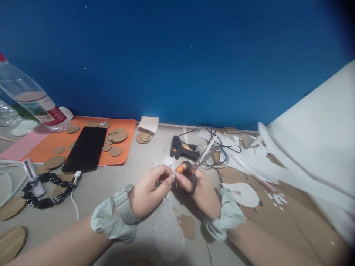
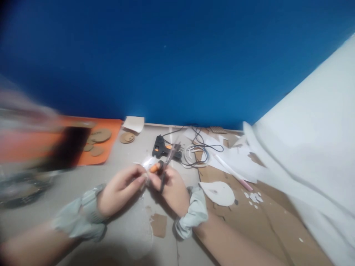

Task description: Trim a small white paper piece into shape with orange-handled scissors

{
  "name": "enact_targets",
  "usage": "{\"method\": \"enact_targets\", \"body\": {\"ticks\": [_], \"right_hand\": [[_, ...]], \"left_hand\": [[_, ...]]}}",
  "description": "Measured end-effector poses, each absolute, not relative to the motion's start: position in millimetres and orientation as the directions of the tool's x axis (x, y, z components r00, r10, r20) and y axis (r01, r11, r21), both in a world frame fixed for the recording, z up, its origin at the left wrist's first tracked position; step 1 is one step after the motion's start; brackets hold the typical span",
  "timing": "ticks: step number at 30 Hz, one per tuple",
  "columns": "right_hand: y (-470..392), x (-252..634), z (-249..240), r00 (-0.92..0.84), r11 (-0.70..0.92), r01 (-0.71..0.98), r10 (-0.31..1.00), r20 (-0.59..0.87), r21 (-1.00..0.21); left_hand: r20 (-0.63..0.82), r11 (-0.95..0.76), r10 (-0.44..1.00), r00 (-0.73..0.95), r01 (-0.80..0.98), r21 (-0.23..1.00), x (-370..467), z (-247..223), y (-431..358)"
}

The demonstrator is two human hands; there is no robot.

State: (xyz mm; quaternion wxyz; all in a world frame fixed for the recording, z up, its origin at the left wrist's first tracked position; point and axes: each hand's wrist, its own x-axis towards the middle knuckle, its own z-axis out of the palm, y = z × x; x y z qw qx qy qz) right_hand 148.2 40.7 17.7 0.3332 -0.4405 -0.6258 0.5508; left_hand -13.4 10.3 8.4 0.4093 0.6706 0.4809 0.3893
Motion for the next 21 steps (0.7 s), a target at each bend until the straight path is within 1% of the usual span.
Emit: {"method": "enact_targets", "body": {"ticks": [7,10,11,13,16,19,21], "right_hand": [[39.0,148.0,19.3,-0.402,0.020,0.188,0.914,-0.059,-0.982],[38.6,149.0,16.4,-0.396,0.021,0.185,0.917,-0.055,-0.983],[38.7,149.6,15.8,-0.430,0.028,0.183,0.901,-0.055,-0.983],[39.7,151.1,15.9,-0.559,0.062,0.176,0.828,-0.048,-0.982],[43.4,153.5,18.1,-0.739,0.115,0.163,0.672,-0.044,-0.980],[47.1,155.8,19.2,-0.797,0.139,0.216,0.597,-0.092,-0.966],[48.2,156.9,18.6,-0.805,0.173,0.269,0.581,-0.122,-0.947]], "left_hand": [[0.125,-0.191,0.967,0.223,0.305,0.933,-13.2,5.0,11.7],[0.156,-0.206,0.970,0.187,0.284,0.936,-13.7,5.8,11.3],[0.171,-0.213,0.971,0.167,0.274,0.938,-13.9,6.4,11.0],[0.194,-0.219,0.973,0.121,0.250,0.943,-14.3,7.8,10.3],[0.222,-0.231,0.973,0.064,0.225,0.947,-14.9,9.1,8.9],[0.237,-0.237,0.971,0.027,0.207,0.949,-15.1,8.5,7.5],[0.232,-0.231,0.973,0.018,0.195,0.953,-15.1,7.8,7.0]]}}
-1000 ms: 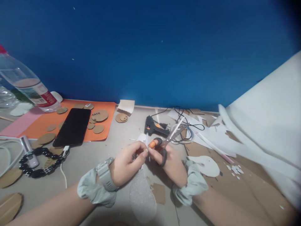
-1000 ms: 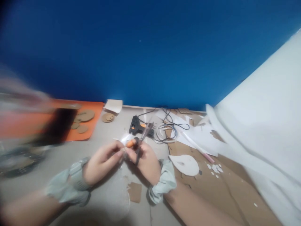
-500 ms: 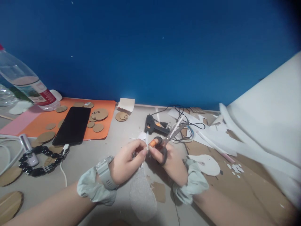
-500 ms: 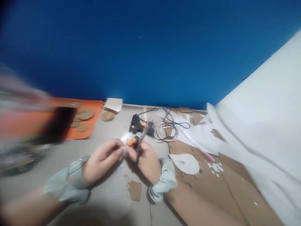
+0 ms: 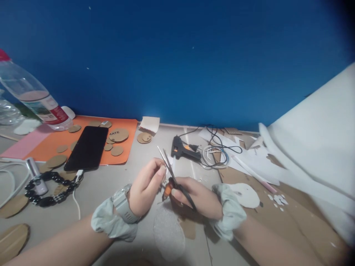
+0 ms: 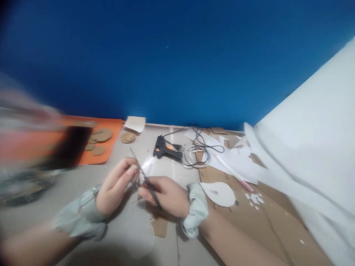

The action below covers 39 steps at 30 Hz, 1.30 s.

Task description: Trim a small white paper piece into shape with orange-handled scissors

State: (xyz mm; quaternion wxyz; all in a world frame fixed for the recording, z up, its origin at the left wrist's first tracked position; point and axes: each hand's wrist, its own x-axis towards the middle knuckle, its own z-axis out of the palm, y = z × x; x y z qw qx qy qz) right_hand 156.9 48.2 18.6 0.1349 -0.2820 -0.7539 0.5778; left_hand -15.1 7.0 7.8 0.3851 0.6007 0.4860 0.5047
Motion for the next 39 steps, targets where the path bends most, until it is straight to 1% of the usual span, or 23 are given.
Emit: {"method": "enact_targets", "body": {"ticks": [3,10,17,21,27,30,34,39], "right_hand": [[47,157,17,-0.796,0.220,0.326,0.589,-0.142,-0.919],[41,152,20,-0.725,0.281,0.447,0.670,-0.159,-0.849],[40,152,23,-0.669,0.335,0.559,0.723,-0.174,-0.759],[38,152,22,-0.650,0.357,0.574,0.746,-0.145,-0.736],[34,150,19,-0.571,0.383,0.653,0.816,-0.092,-0.654],[33,149,19,-0.566,0.383,0.658,0.820,-0.090,-0.648],[33,150,18,-0.566,0.380,0.661,0.818,-0.097,-0.647],[33,151,19,-0.594,0.380,0.629,0.798,-0.103,-0.679]], "left_hand": [[0.235,-0.235,0.972,0.027,0.198,0.952,-15,7,7],[0.251,-0.247,0.968,0.020,0.275,0.929,-15,9,8],[0.250,-0.253,0.967,0.047,0.266,0.930,-16,9,8],[0.250,-0.262,0.965,0.079,0.238,0.935,-19,8,9],[0.294,-0.311,0.949,0.114,0.198,0.930,-22,5,9],[0.297,-0.315,0.947,0.118,0.189,0.930,-22,4,9],[0.321,-0.340,0.940,0.117,0.226,0.913,-23,4,10],[0.315,-0.333,0.943,0.108,0.273,0.902,-23,4,10]]}}
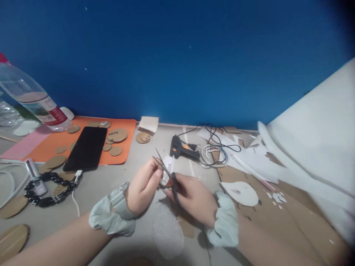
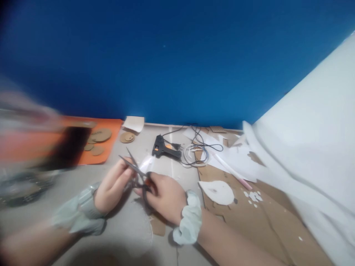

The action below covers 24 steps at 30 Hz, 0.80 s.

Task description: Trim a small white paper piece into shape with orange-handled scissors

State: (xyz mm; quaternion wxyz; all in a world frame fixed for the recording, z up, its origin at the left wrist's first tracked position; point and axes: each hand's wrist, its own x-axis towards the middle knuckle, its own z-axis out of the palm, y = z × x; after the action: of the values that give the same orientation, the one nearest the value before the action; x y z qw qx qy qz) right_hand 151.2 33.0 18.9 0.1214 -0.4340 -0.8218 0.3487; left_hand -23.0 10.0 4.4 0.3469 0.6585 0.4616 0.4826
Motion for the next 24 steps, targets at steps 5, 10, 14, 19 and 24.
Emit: {"method": "enact_targets", "body": {"ticks": [5,10,14,19,24], "right_hand": [[33.4,150.8,20.2,-0.600,0.369,0.618,0.792,-0.113,-0.694],[33.2,150.6,19.6,-0.591,0.356,0.622,0.797,-0.120,-0.697],[33.1,150.9,19.3,-0.582,0.336,0.616,0.804,-0.123,-0.712],[32.9,149.8,15.7,-0.587,0.239,0.454,0.805,-0.087,-0.858],[33.4,146.3,12.7,-0.391,-0.073,0.131,0.913,-0.119,-0.989]], "left_hand": [[0.309,-0.325,0.946,0.101,0.297,0.898,-22.5,5.6,9.9],[0.298,-0.312,0.950,0.094,0.300,0.901,-22.3,5.3,10.0],[0.285,-0.297,0.955,0.084,0.296,0.908,-21.7,4.9,9.6],[0.275,-0.288,0.958,0.084,0.280,0.916,-20.5,6.4,9.6],[0.199,-0.219,0.975,0.099,0.272,0.937,-18.1,9.5,10.6]]}}
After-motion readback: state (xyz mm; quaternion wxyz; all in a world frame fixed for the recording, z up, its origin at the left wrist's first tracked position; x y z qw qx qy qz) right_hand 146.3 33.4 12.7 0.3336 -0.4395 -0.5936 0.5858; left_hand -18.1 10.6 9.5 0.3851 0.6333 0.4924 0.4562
